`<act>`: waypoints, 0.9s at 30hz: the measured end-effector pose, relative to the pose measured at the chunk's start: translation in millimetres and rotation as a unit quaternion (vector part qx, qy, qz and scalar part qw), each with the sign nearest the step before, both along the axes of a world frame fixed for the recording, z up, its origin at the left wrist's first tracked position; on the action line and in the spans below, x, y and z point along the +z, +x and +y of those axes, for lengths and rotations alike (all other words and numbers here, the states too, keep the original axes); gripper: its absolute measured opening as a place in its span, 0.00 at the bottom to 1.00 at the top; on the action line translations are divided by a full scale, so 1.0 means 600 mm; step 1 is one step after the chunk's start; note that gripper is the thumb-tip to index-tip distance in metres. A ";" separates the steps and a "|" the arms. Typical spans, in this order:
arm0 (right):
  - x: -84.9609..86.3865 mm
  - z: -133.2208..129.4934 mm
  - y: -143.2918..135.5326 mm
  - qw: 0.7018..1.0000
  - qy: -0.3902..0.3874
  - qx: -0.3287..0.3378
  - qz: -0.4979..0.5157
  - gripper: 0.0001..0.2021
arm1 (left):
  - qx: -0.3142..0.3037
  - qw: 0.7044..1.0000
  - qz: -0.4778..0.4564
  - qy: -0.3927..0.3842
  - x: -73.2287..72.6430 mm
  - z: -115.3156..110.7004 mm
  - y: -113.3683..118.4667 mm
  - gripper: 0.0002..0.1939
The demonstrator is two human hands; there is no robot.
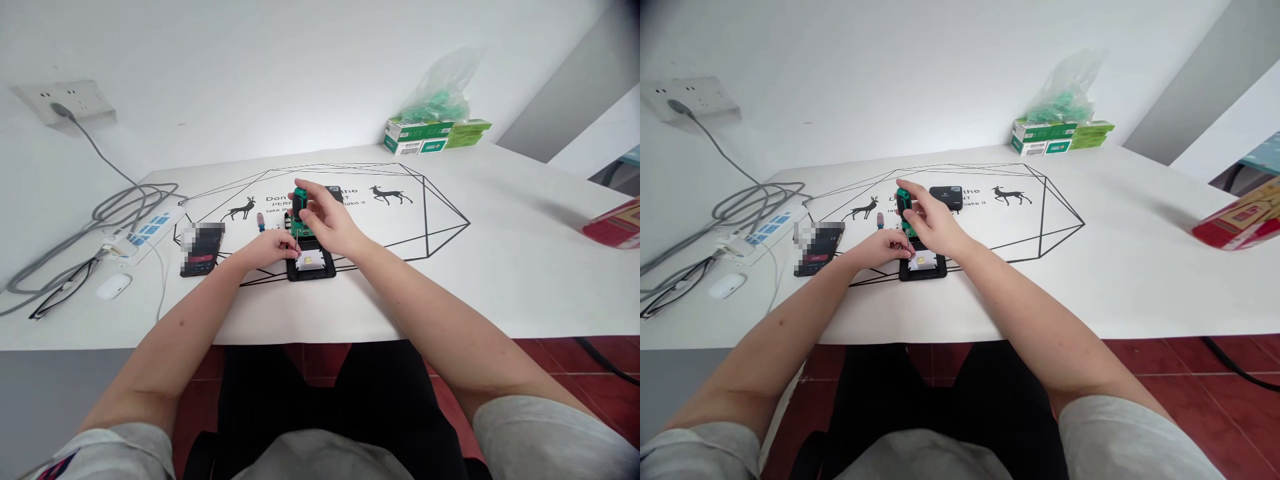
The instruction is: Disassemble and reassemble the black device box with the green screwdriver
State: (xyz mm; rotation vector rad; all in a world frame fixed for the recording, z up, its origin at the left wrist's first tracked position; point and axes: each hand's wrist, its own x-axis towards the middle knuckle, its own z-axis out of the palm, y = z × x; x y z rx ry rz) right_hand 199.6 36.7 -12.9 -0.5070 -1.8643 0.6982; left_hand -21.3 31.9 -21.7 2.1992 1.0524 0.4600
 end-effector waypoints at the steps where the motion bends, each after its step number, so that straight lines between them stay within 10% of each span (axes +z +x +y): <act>1: 0.000 0.000 0.000 1.000 0.006 0.000 -0.006 0.30 | 0.003 1.000 0.004 0.001 0.000 0.000 0.000 0.08; 27: -0.009 0.002 -0.035 0.991 0.080 -0.109 0.001 0.22 | 0.020 0.999 0.043 0.022 0.004 0.000 -0.004 0.09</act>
